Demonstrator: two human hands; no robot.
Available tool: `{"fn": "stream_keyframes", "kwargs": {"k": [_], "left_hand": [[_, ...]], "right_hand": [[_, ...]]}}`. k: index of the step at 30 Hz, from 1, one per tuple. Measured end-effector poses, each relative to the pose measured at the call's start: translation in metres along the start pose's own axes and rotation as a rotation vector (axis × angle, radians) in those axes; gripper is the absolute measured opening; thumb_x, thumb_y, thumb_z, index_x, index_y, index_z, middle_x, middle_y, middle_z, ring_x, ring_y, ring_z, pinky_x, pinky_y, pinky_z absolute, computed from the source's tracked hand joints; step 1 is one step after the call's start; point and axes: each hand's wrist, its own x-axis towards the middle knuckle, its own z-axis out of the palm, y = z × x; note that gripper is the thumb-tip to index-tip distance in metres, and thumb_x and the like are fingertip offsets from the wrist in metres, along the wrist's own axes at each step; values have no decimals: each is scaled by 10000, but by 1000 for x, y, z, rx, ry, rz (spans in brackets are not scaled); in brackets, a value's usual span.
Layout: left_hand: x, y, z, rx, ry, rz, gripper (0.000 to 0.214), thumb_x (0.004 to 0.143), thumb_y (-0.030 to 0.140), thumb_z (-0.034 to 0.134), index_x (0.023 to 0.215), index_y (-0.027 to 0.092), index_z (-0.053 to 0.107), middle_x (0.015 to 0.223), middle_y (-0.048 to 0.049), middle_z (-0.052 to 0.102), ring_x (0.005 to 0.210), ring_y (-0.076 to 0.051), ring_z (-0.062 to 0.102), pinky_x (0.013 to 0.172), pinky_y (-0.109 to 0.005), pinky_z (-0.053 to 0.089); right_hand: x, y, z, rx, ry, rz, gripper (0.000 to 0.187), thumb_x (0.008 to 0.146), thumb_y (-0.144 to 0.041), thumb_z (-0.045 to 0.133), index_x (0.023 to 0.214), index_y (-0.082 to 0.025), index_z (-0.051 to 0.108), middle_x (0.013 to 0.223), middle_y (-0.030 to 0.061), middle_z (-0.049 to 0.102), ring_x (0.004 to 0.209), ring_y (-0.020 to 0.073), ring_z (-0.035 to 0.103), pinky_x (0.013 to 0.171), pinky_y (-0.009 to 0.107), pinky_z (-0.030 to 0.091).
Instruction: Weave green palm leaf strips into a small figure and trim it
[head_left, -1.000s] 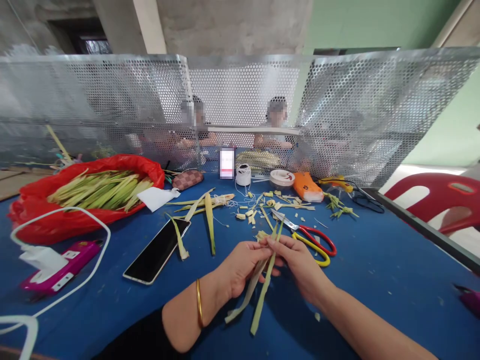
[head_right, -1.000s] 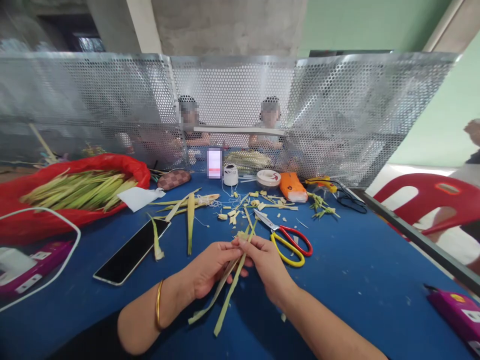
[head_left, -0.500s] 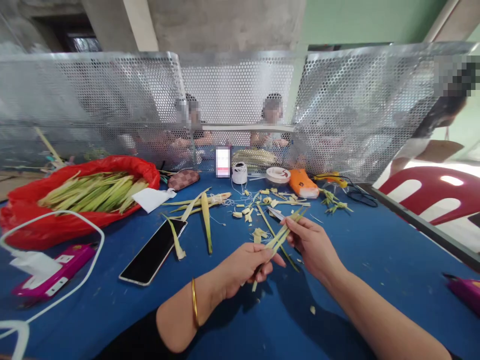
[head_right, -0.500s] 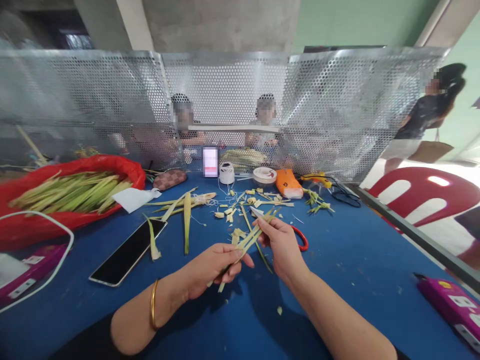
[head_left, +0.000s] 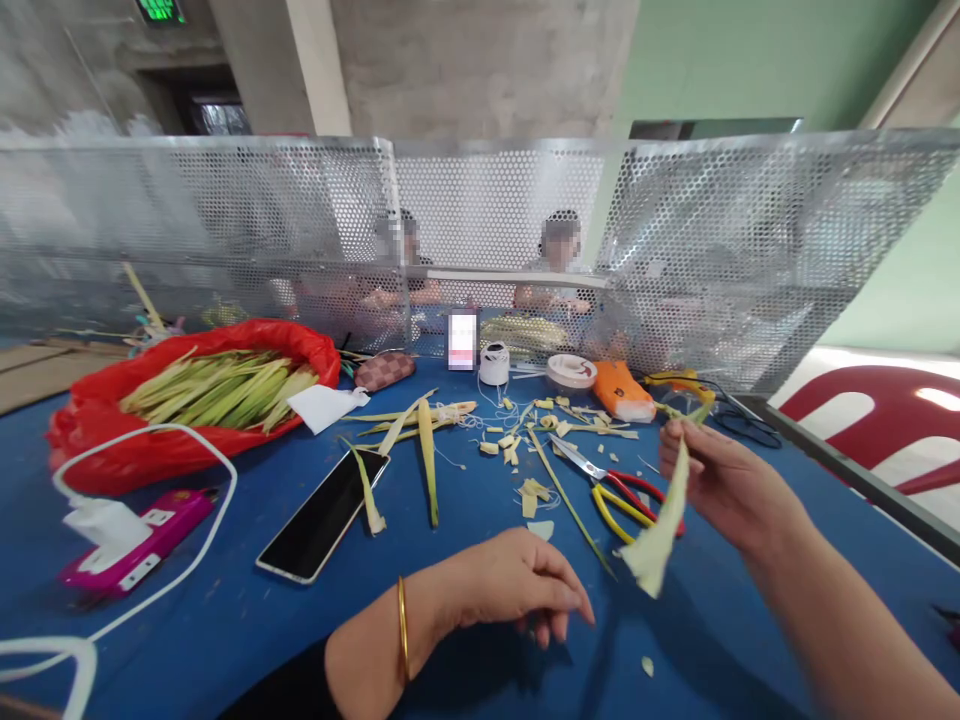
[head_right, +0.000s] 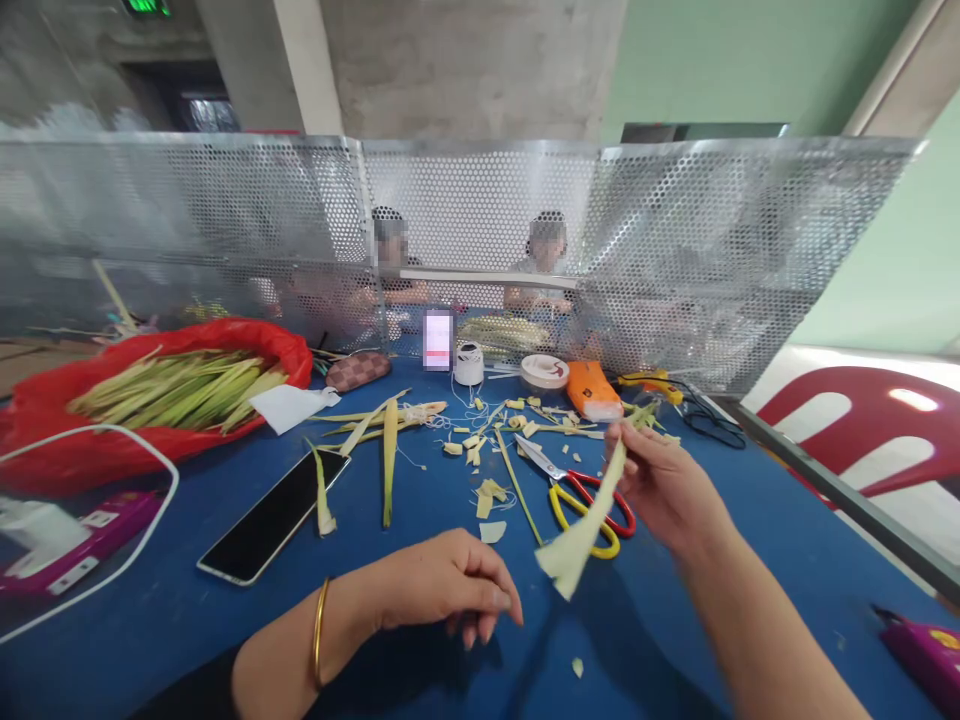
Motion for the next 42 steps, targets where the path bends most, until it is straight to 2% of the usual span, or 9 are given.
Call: {"fn": "stream_keyframes", "kwargs": {"k": [5,9,13,21,22,24,27,35,42], "left_hand": [[24,-1,-17,655,619,321,231,816,158,541,932,207,735,949,-48,701,903,-200,620,805,-306,440],[61,3,-29,1061,524,427,305,806,99,517,1022,192,711,1024,-101,674,986,-249,580,819,-349,435],[90,9,-37,1036,438,490,113,751,115,621,772,189,703,888,-79,674,929,-243,581,826,-348,424],[76,40,-51,636,631,558,147,857,130,480,838,182,616,845,-41,701,829,-177,617,787,-301,447],[72,47,-52,501,670,571,149,870,133,466,841,182,604,815,-28,700,803,-156,621,780,-281,456],[65,61,-52,-251,697,558,62,809,115,585,769,159,605,672,-13,664,671,-130,612,741,-256,480],[55,79,-54,-623,701,519,83,801,124,631,874,149,600,700,-12,664,572,-89,598,666,-234,515],[33,93,-59,-891,642,484,86,844,123,611,922,154,592,893,-24,663,452,7,480,358,-100,319],[48,66,-25,-695,693,362,119,788,150,655,894,134,604,764,-20,690,378,-18,460,356,-141,344]], "right_hand": [[2,-4,-8,9,-138,140,248,591,-236,848,605,-142,619,547,-56,396,442,31,293,373,145,355],[8,10,-9,-1,-200,189,240,653,-272,824,637,-147,620,556,-58,401,440,35,299,380,151,359],[10,12,-10,23,-230,177,250,668,-278,819,641,-144,609,568,-56,423,443,37,344,398,159,396],[12,-8,-18,244,-43,35,296,592,-213,859,712,-165,592,710,-21,594,657,109,600,615,220,577],[13,-8,-19,269,-31,38,301,598,-205,857,724,-166,586,682,-34,582,618,96,589,594,215,576],[16,-7,-21,303,-43,42,302,616,-184,847,727,-164,567,593,-70,519,492,53,515,494,175,536],[20,2,-21,275,-81,39,311,628,-193,845,718,-160,550,511,-108,427,359,11,362,340,119,396],[19,25,-10,134,-157,47,321,666,-378,826,774,-161,615,498,-121,320,345,-1,197,298,95,234],[2,36,14,83,-248,109,366,657,-380,825,886,-119,710,498,-122,313,367,1,173,307,109,256]]}}
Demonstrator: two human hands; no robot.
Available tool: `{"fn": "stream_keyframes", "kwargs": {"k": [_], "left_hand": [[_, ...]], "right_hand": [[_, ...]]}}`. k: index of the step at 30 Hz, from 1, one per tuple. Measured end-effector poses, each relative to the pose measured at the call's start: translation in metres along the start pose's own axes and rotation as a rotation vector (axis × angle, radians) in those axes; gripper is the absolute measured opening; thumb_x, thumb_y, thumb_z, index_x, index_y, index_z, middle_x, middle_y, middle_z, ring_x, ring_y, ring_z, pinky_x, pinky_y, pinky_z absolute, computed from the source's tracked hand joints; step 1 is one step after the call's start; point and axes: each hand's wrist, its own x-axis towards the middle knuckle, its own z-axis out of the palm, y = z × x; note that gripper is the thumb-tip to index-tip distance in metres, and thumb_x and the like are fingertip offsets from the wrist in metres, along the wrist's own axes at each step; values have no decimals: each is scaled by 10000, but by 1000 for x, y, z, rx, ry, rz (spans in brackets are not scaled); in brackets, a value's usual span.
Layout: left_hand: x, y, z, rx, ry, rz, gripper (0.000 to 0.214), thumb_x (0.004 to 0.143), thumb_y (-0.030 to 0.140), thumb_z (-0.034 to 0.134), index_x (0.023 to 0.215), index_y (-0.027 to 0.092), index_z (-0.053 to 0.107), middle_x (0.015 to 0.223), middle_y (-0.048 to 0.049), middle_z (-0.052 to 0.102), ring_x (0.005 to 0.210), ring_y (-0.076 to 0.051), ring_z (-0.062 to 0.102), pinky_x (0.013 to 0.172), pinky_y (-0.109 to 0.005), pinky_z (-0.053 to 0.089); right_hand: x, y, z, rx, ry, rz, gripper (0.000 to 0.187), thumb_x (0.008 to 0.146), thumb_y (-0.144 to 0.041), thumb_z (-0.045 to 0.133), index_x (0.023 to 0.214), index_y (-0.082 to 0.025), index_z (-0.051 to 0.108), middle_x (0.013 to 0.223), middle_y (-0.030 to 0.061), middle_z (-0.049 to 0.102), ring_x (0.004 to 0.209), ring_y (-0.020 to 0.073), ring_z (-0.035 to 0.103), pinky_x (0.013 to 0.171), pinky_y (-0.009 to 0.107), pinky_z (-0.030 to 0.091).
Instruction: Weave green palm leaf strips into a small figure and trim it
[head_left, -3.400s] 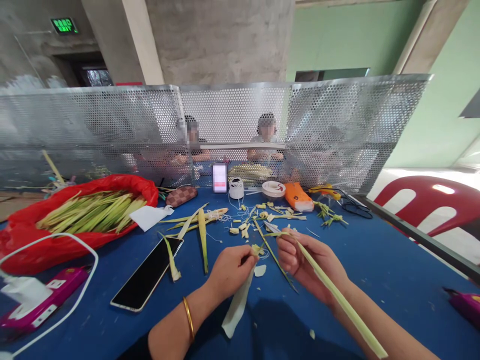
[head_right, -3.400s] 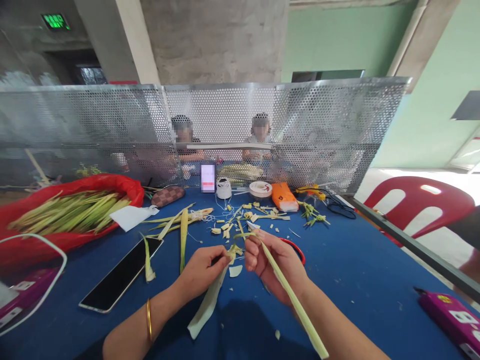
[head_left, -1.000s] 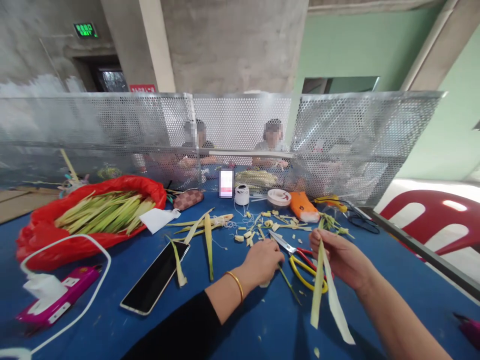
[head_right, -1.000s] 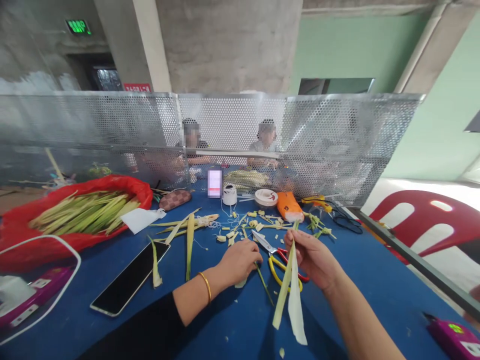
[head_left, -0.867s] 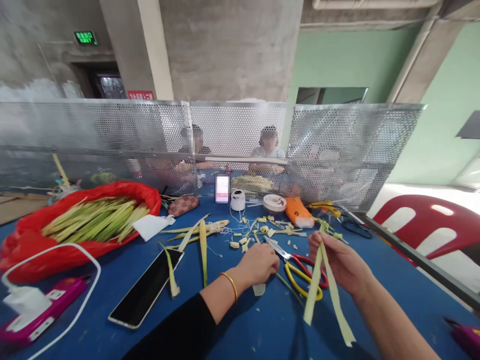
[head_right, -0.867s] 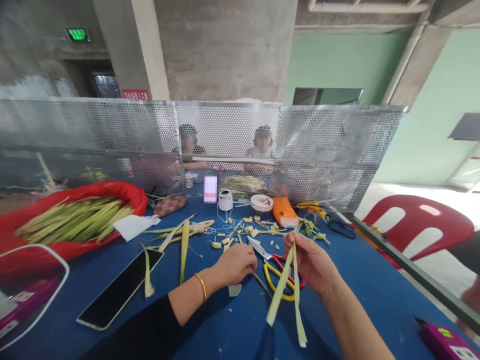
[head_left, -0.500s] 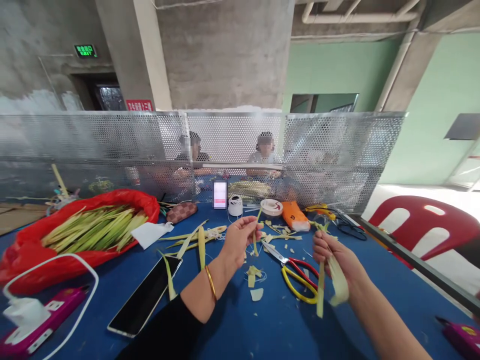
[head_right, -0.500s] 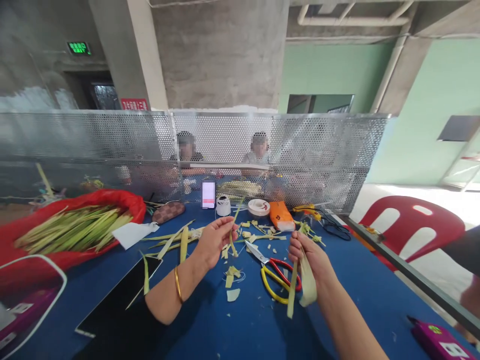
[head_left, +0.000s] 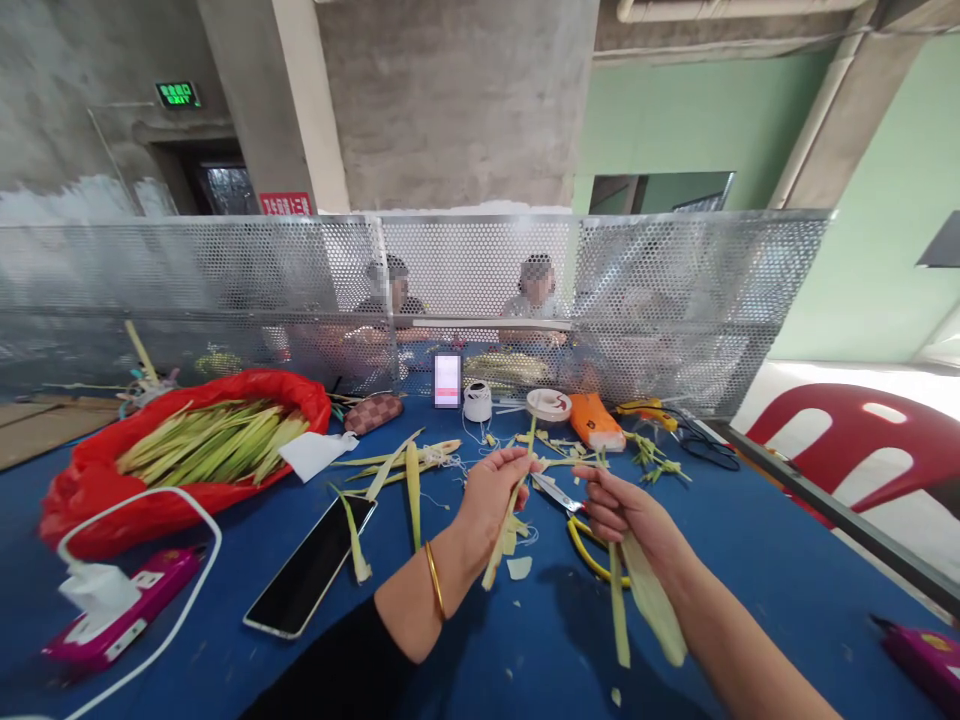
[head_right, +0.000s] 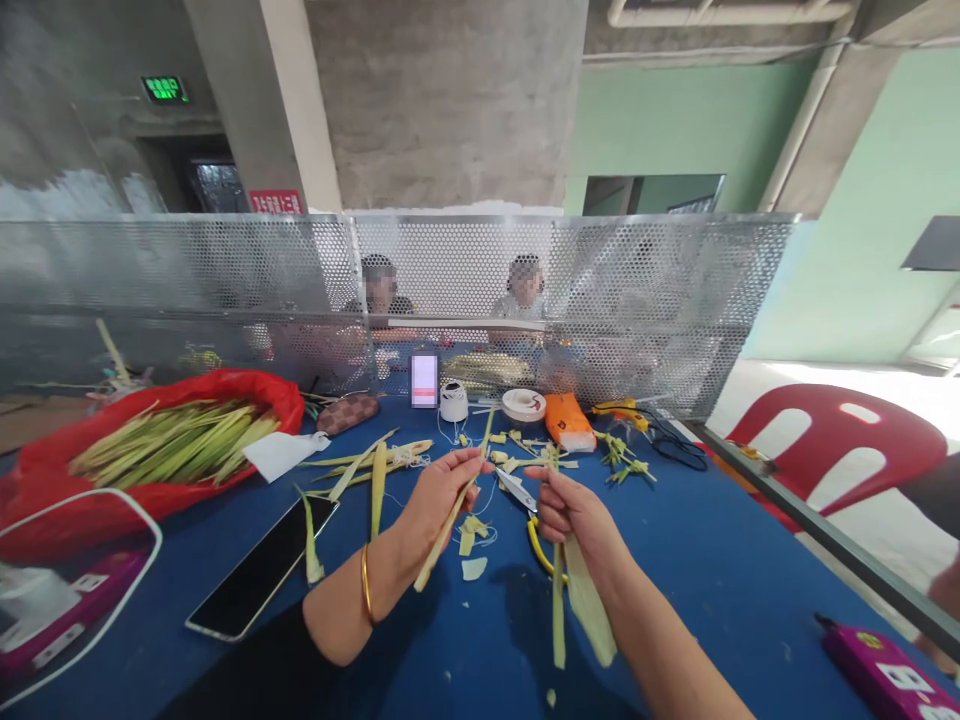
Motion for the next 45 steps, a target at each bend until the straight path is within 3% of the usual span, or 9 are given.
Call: {"fn": "stream_keyframes", "kwargs": {"k": [4,8,14,18,22,30,35,39,45], "left_hand": [[-12,-30,7,131,-98,-76,170,707,202,711,819,133,603,700,-13,680,374,-52,499,366,-176,352],[-21,-40,9,180,-185,-136,256,641,239,765,825,123,629,667,-4,648,415,-73,531,406,-198,375],[-30,-42,2,287,-258,-183,339,664,362,769,895,122,702,861,-63,689,703,-115,604,602,-215,434],[-34,-48,-1,247,-355,-259,387,697,461,721,878,119,705,806,-67,693,745,-144,624,743,-264,445],[-39,-50,-2,173,-426,-406,383,682,450,729,878,123,683,764,-70,689,679,-164,636,679,-291,467],[-46,-50,-5,288,-326,-373,368,587,367,809,814,122,655,618,-25,655,514,-132,585,537,-267,484],[-50,-52,-5,225,-394,-411,472,711,551,690,878,109,665,757,-96,705,628,-167,653,551,-264,516],[-52,-52,-4,249,-483,-439,467,760,537,647,937,107,687,886,-137,726,692,-183,692,497,-214,500],[-54,-54,-4,303,-413,-405,303,714,377,714,851,111,665,768,-103,714,577,-139,648,433,-180,464]], "right_hand": [[-6,12,16,-25,0,36,327,683,-349,810,899,-126,708,478,-125,308,365,4,168,315,108,243],[-7,16,19,15,84,21,265,667,-322,823,756,-122,673,462,-114,341,344,3,205,306,117,228],[-1,5,8,231,233,-91,193,742,-303,764,695,-186,618,589,-36,575,529,95,550,510,195,517],[1,4,6,287,253,-103,207,788,-280,730,668,-198,583,658,-26,626,643,112,614,649,228,563],[0,5,10,319,244,-71,197,805,-291,715,699,-200,577,664,-30,611,610,104,604,582,218,551],[-3,3,17,336,234,-77,213,811,-322,713,724,-188,572,585,-67,484,479,56,476,466,158,470],[-2,9,19,321,226,-120,255,776,-343,751,716,-186,559,574,-78,440,450,39,407,433,136,422],[-2,12,20,284,205,-123,268,787,-384,738,729,-204,548,578,-85,423,451,37,386,446,131,430],[-4,15,23,252,251,-99,170,817,-334,700,762,-195,618,591,-61,533,475,58,498,441,153,472]]}}
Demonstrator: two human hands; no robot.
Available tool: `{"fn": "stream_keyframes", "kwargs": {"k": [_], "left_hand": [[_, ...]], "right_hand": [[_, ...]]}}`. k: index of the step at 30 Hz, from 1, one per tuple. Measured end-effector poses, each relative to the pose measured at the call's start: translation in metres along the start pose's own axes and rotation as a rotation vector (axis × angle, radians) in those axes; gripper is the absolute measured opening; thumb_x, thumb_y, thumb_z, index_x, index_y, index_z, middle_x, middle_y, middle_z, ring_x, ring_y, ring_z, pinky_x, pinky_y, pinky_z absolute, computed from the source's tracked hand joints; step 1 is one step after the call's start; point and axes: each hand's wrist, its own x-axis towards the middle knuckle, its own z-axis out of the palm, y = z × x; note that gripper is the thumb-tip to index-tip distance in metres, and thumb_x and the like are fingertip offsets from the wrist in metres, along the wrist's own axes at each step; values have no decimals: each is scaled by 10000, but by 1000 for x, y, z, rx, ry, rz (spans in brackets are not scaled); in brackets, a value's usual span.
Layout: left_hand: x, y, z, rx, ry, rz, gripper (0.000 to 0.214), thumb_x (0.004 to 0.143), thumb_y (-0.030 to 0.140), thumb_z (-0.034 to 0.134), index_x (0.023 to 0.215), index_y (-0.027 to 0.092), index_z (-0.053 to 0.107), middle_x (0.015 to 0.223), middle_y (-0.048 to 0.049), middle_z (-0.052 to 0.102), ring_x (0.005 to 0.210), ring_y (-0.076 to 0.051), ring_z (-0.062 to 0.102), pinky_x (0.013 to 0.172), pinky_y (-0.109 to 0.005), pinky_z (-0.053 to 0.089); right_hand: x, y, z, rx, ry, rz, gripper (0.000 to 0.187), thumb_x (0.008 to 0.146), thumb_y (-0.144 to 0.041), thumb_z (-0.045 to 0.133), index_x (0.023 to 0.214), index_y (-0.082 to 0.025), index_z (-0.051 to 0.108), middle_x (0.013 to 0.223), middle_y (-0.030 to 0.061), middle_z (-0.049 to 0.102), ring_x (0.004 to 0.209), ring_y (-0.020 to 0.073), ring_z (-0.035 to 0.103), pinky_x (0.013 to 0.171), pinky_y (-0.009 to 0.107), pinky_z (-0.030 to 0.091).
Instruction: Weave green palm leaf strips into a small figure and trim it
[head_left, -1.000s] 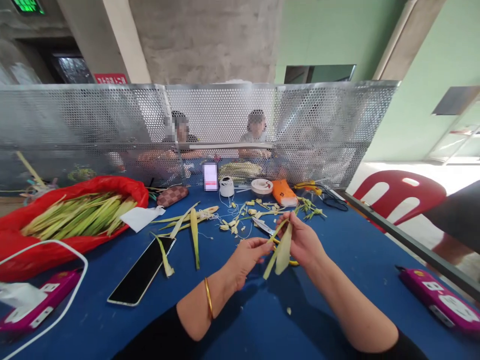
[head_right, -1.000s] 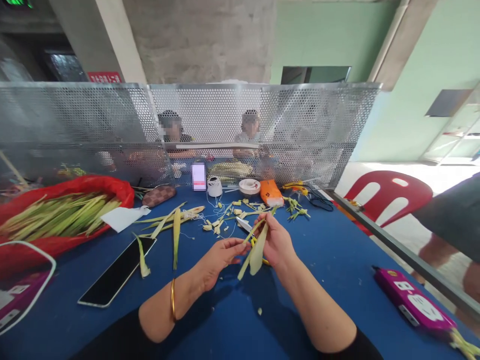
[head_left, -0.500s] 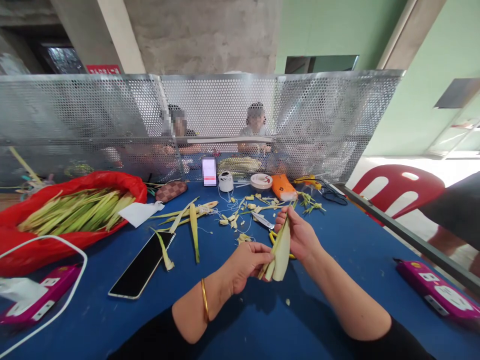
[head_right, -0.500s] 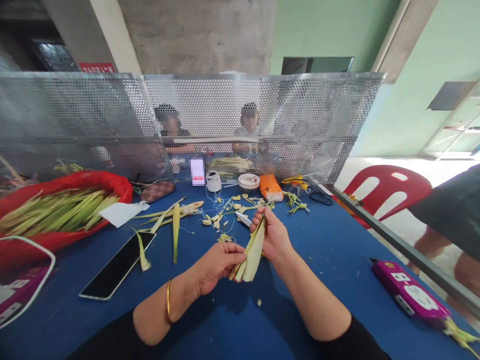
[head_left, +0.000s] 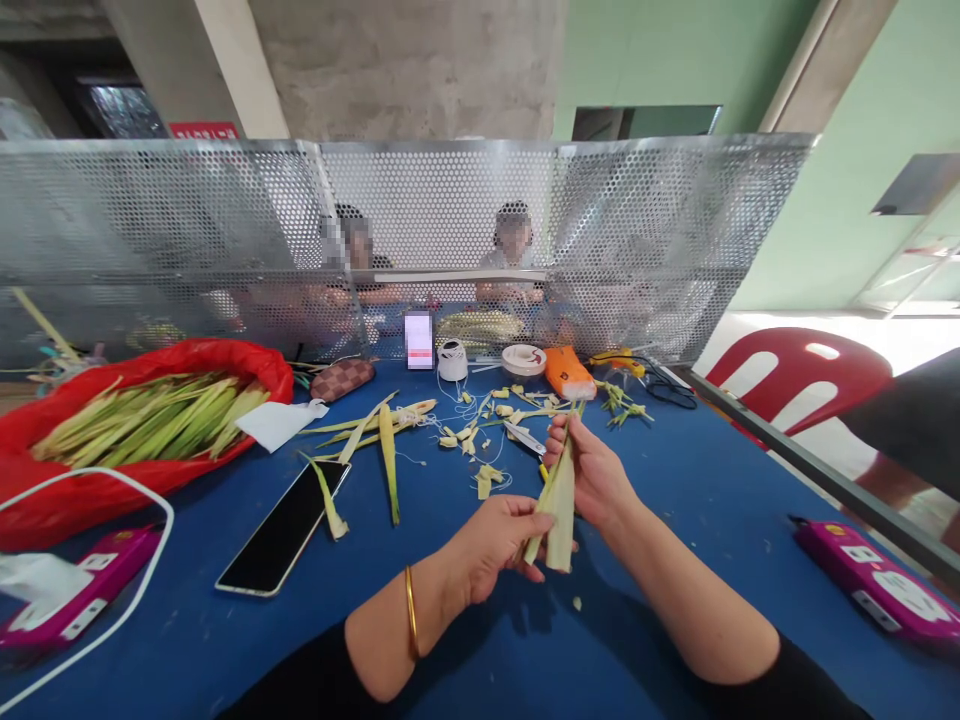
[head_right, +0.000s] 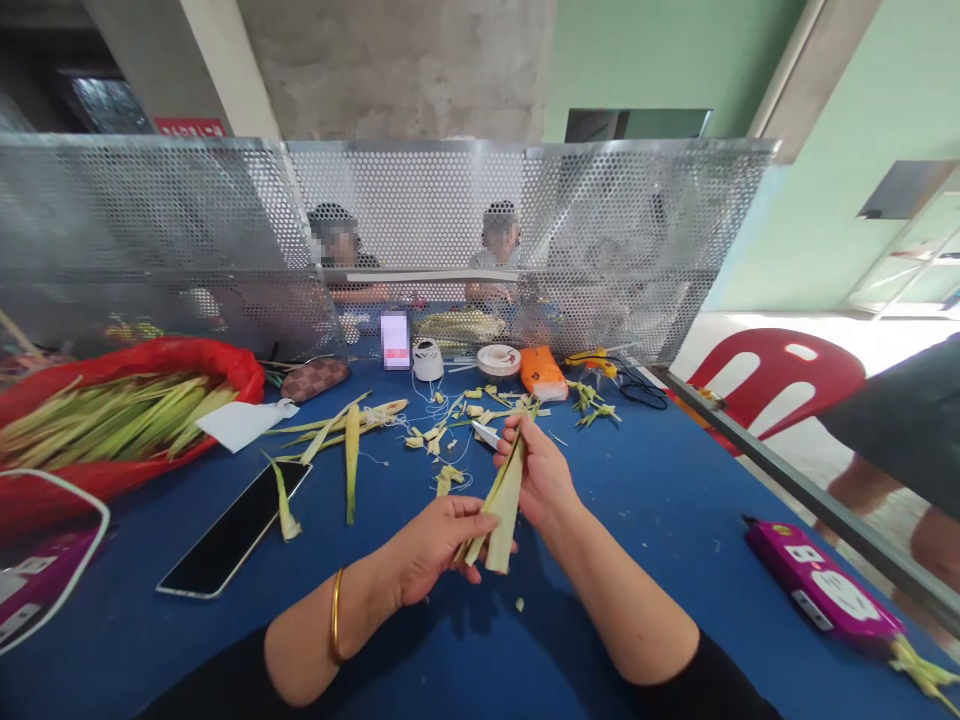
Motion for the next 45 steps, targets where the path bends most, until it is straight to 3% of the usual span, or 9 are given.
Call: {"fn": "stream_keyframes", "kwargs": {"k": [7,14,20,24,28,33,39,43,45], "left_hand": [[6,-1,-7,84,170,77,296,727,424,673,764,130,673,614,-15,581,517,-100,509,398,-186,451],[6,-2,-6,15,31,41,373,746,470,647,867,117,664,791,-99,706,607,-140,623,372,-166,404],[3,0,-4,39,-22,15,392,783,469,612,964,124,652,858,-123,738,637,-174,683,379,-169,359],[6,-3,-8,232,13,51,355,792,466,571,865,137,684,743,-62,707,642,-168,651,534,-229,463],[10,-5,-15,574,141,253,243,761,340,574,695,151,710,611,-9,630,583,-125,536,552,-221,384],[3,10,-27,801,280,338,225,744,280,559,690,175,751,566,6,589,549,-120,450,529,-245,292],[-9,32,-49,282,387,298,268,746,384,603,786,145,718,535,41,481,493,-84,393,484,-212,283],[-10,33,-56,102,413,326,278,699,410,693,755,139,680,604,17,570,505,-71,455,481,-191,318],[-10,32,-55,68,422,330,274,688,406,714,717,139,657,628,-1,609,507,-72,483,473,-187,327]], "right_hand": [[0,0,1,-117,87,1,179,904,-248,555,907,-150,704,844,68,736,780,167,712,627,233,575],[3,5,-3,-136,56,-39,154,822,-294,678,887,-158,709,764,44,726,711,158,701,595,231,566],[0,3,-1,-163,12,-60,232,727,-357,768,817,-156,696,578,-52,576,516,84,574,496,187,513],[-2,0,1,-197,39,-20,182,815,-336,676,784,-156,681,579,-50,562,508,83,574,453,179,489],[-3,3,1,-235,74,9,212,905,-276,552,812,-145,689,602,-25,595,537,97,621,440,179,490],[0,1,-1,-316,146,59,196,914,-227,534,870,-121,693,771,52,707,658,127,684,478,185,523],[-3,-3,2,-382,120,229,228,922,-155,454,850,-129,668,624,20,640,517,91,623,406,154,450],[-10,13,4,-519,61,250,127,835,-188,586,881,-121,684,832,101,714,761,188,692,633,285,559],[-9,19,1,-656,72,110,191,758,-215,676,939,-156,688,996,96,709,954,229,657,795,335,536]]}}
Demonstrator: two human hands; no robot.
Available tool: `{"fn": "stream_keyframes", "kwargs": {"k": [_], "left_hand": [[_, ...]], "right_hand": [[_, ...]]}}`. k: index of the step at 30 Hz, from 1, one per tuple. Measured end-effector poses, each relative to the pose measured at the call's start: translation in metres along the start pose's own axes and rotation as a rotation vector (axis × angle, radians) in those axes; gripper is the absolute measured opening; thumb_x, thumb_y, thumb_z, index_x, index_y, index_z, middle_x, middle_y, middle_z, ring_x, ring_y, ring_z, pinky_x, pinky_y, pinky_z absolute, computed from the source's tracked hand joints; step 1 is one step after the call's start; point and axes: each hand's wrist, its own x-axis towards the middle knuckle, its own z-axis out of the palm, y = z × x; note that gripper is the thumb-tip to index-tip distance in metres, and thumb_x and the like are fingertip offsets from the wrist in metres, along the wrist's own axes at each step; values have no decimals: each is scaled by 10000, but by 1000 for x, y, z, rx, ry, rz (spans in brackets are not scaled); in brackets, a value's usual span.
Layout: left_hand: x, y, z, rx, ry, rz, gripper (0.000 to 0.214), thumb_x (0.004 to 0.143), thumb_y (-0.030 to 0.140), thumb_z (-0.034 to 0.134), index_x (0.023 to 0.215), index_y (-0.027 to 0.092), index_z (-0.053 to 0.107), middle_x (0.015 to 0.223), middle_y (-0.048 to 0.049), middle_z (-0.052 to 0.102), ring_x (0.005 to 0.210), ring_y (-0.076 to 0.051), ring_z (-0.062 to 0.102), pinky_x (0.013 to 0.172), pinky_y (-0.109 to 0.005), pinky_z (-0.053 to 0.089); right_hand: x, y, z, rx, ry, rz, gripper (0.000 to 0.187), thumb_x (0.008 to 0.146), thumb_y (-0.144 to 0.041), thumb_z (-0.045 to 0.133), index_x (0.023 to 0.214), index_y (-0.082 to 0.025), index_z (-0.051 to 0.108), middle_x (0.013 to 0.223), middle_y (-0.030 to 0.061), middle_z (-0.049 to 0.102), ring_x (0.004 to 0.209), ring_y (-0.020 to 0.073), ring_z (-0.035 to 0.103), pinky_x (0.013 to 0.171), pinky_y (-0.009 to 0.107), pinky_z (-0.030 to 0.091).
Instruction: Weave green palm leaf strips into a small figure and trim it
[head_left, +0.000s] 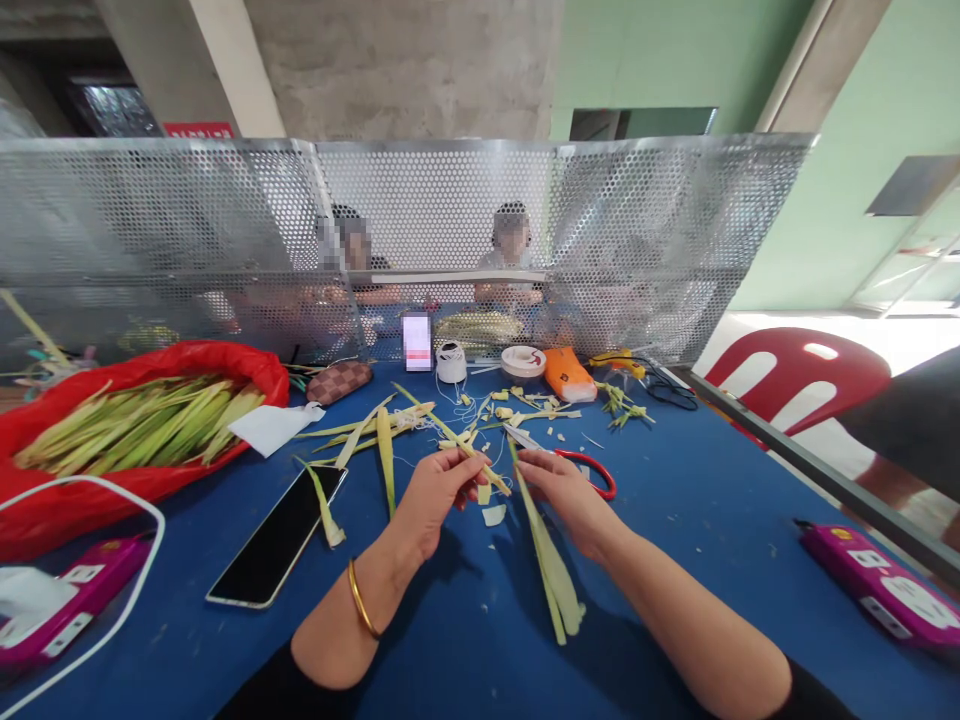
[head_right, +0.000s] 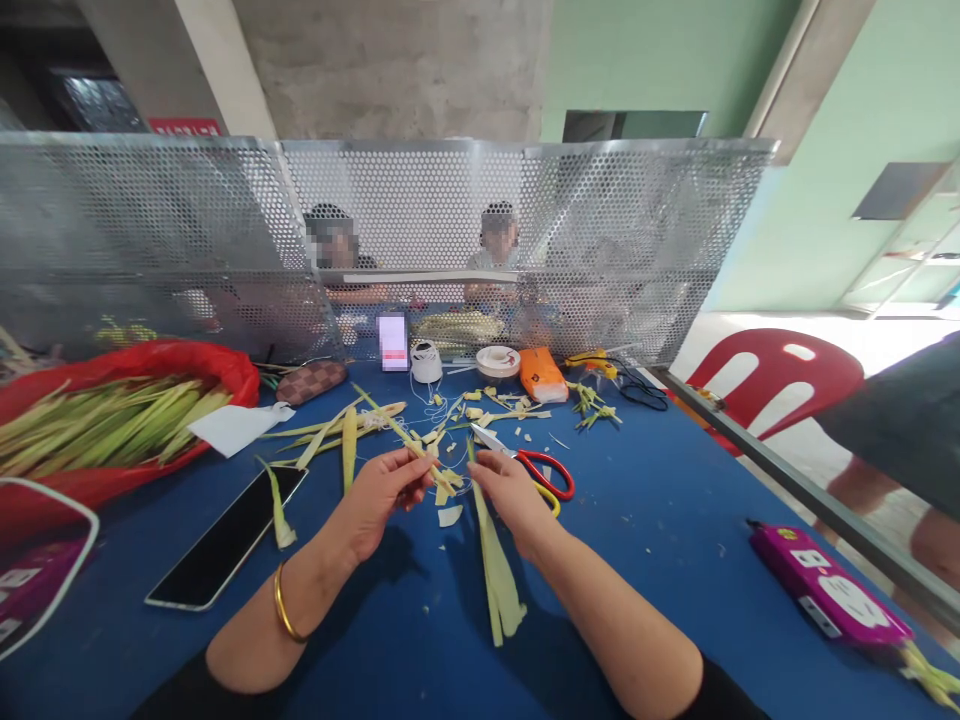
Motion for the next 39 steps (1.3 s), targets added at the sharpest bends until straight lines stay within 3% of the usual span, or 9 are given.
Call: {"fn": "stream_keyframes", "kwargs": {"k": [4,8,12,14,18,21,25,32,39], "left_hand": [[-3,-5,7,-41,26,-7,240,698,370,707,721,137,651,665,-23,663,491,-71,506,447,-182,318],[-5,-10,13,-54,21,11,218,691,346,704,767,143,676,688,-22,679,503,-80,528,448,-183,334],[-9,-11,13,178,23,25,381,781,507,606,625,162,642,528,-16,612,438,-108,501,437,-219,339],[-11,-7,10,410,136,212,430,838,517,537,590,180,633,495,-22,595,473,-138,529,510,-254,396],[-10,-2,2,823,232,725,184,835,364,602,870,240,733,909,-59,734,923,-235,619,884,-357,397],[-5,-3,-2,935,89,592,172,847,345,587,836,266,740,814,-24,735,806,-212,627,800,-320,390],[-1,-6,-4,911,175,345,222,843,346,544,745,249,718,647,0,680,617,-174,576,576,-264,314],[8,-6,-11,731,187,201,262,793,371,550,648,203,690,596,-3,666,502,-136,501,536,-251,315],[22,-16,-21,282,222,116,291,747,410,588,751,147,710,580,1,596,416,-82,399,448,-228,277]], "right_hand": [[0,5,-1,-409,9,-417,257,772,-368,649,961,-201,699,1037,70,690,1005,239,610,846,344,483],[-7,6,3,-436,-261,-295,323,828,-474,555,859,-175,671,700,22,652,638,174,631,608,286,486],[-5,6,-3,-600,-106,-431,243,841,-397,531,740,-194,618,575,-21,574,538,143,554,544,252,421],[-1,3,-8,-730,-57,-462,233,851,-368,508,713,-204,598,554,-26,568,520,142,531,526,249,385],[1,-6,-12,-827,-139,-508,221,869,-345,493,717,-214,588,549,-34,563,524,142,522,527,242,368],[0,-13,-15,-941,-185,-527,247,927,-324,413,809,-220,603,645,-12,622,617,153,582,587,239,407],[9,-16,-34,-1485,30,-416,251,896,-212,462,1108,-179,591,1061,124,659,942,244,629,750,297,428],[31,-2,-57,-1574,39,-250,603,662,-20,587,1264,-32,535,1025,258,652,949,371,632,764,404,437],[31,-11,-51,-1145,-106,-248,546,781,-159,535,1322,-212,489,858,26,680,729,189,657,651,288,477]]}}
